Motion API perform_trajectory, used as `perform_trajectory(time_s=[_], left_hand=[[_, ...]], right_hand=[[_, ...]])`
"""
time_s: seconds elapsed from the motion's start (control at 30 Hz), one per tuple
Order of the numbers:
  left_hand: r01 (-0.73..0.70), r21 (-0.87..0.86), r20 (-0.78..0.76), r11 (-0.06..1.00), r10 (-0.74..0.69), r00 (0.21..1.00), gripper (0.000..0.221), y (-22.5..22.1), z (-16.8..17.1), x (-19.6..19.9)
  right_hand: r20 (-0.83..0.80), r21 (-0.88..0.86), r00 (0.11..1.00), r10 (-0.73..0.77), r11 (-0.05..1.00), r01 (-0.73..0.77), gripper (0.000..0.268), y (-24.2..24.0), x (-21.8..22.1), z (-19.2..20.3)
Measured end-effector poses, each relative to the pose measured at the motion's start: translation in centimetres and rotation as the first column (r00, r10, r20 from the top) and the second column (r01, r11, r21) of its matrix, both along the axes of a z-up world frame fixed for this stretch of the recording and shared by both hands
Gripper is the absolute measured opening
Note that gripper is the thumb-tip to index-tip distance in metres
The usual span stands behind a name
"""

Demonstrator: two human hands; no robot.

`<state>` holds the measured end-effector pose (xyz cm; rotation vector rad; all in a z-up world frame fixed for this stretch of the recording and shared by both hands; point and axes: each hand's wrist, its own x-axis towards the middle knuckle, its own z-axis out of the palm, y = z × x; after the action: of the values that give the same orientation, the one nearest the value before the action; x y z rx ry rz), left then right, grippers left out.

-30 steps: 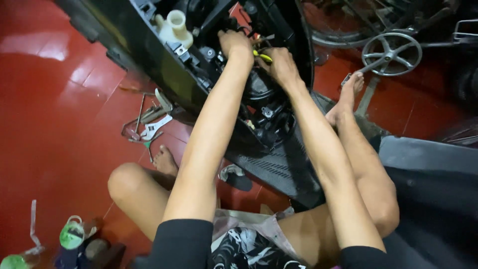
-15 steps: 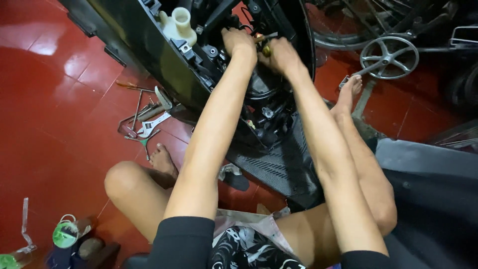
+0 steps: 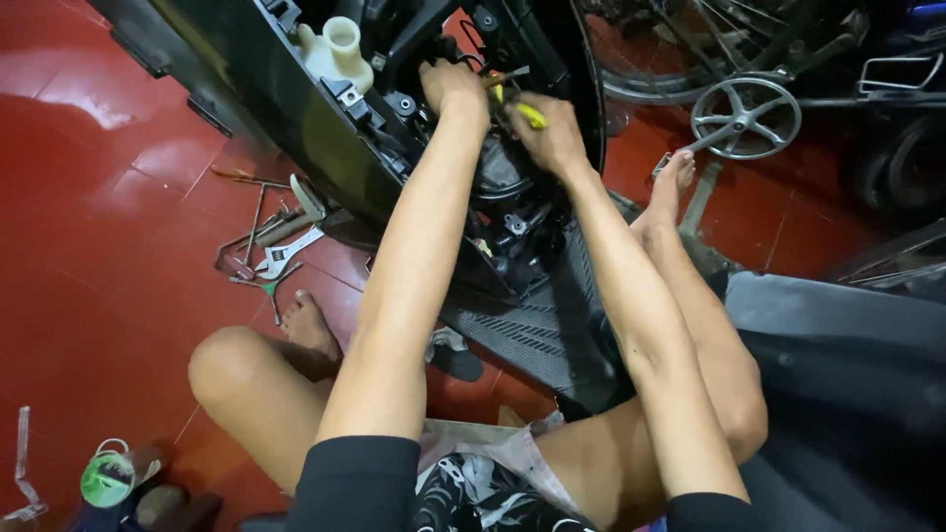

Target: Servicing a motorcycle engine by cleaning internal components with a brush and inspecting parts.

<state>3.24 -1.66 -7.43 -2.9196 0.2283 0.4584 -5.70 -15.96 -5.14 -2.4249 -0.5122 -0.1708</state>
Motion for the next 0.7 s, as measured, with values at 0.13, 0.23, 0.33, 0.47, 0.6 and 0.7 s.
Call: perform_trajectory(time_s=[0.13, 0.23, 0.33, 0.47, 0.6, 0.7], left_hand=[[-0.037, -0.035, -0.014, 0.999, 0.037, 0.999, 0.049, -0.1, -1.7, 1.3], [-0.029, -0.059, 0.003, 0.998, 0.029, 1.0, 0.045, -0.5, -1.7, 1.7], [-0.029, -0.071, 0.004, 0.997, 0.029, 1.0, 0.045, -0.1, -2.0, 1.6], [-0.016, -0.039, 0.003, 0.999, 0.016, 1.0, 0.055, -0.1, -1.0, 0.9], [-0.043, -0.059, -0.01, 0.997, 0.043, 0.999, 0.06, 0.2, -1.5, 1.0], [-0.03, -0.113, -0.008, 0.993, 0.03, 1.0, 0.056, -0.1, -2.1, 2.0]], right_hand=[[0.098, 0.12, 0.994, -0.042, 0.992, 0.031, 0.018, -0.5, 1.3, -0.9], [0.055, -0.058, 0.998, -0.021, 0.998, 0.024, 0.014, -0.6, 1.1, -2.5], [-0.035, -0.308, 0.996, -0.084, 0.949, 0.069, 0.023, 0.4, 1.8, -2.4], [-0.243, -0.607, 0.939, -0.244, 0.793, 0.049, 0.05, 1.5, 4.5, 0.8], [-0.279, -0.625, 0.914, -0.295, 0.779, 0.061, 0.048, 1.0, 6.0, -0.8], [-0.159, -0.595, 0.956, -0.248, 0.796, 0.107, 0.061, -1.9, 6.6, -4.7]])
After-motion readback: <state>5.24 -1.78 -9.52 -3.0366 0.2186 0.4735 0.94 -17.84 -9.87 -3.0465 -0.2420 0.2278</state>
